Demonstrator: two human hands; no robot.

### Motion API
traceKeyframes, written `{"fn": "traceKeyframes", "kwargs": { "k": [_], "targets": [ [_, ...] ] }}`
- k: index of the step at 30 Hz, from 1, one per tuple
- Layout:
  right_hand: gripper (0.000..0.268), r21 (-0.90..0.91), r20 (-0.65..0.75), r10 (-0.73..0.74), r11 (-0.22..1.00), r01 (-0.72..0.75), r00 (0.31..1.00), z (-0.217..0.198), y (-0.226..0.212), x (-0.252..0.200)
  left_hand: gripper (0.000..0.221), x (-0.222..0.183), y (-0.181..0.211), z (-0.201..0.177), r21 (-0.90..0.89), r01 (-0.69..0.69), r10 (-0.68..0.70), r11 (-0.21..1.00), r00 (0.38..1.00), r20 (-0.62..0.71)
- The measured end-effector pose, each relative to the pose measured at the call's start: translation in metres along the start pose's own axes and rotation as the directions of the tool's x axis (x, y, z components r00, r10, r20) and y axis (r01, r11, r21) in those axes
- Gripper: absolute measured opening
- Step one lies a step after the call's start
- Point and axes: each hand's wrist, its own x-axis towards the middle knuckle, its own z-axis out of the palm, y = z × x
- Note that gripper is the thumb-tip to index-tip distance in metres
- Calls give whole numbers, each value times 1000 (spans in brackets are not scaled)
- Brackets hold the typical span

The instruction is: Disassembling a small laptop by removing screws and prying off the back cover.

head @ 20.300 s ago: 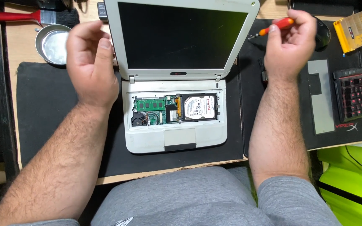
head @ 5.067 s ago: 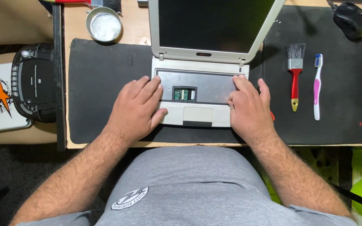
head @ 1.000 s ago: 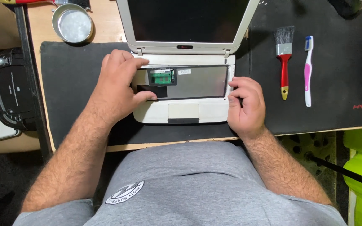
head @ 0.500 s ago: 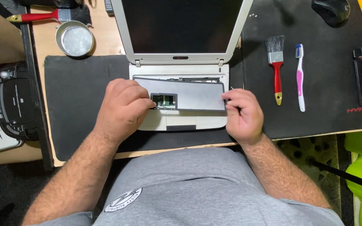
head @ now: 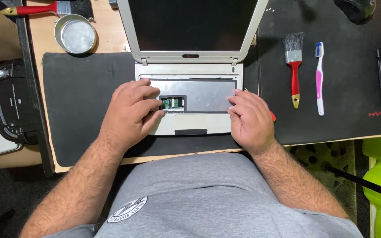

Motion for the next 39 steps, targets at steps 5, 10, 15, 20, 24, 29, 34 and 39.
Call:
{"fn": "traceKeyframes", "kwargs": {
  "k": [5,10,15,20,24,29,34,39],
  "targets": [
    [9,-38,21,-9,999,10,1000,0,0,1,24,-1,2,4,9,48,-48,999,999,-13],
    [10,-52,36,0,999,2,999,-1,-4,4,29,2,10,7,53,72,-70,996,997,-24],
    [9,-58,52,21,998,-18,998,2,0,0,21,4,11,17,69,38,-39,997,999,24],
    [11,-92,43,38,995,-34,998,3,0,0,26,9,21,19,106,-20,15,994,999,44],
    [11,-103,16,-29,994,31,999,6,4,-2,49,6,31,17,155,-63,34,986,983,179],
    [10,-92,35,-16,996,19,999,3,0,-1,60,8,41,15,179,-24,-18,984,973,232],
    [11,-102,54,-18,995,23,998,2,-1,-2,78,15,55,8,166,32,-81,986,952,294],
    [14,-127,97,13,992,-1,995,4,-2,-1,116,21,61,11,257,46,-157,965,887,434]
  ]
}}
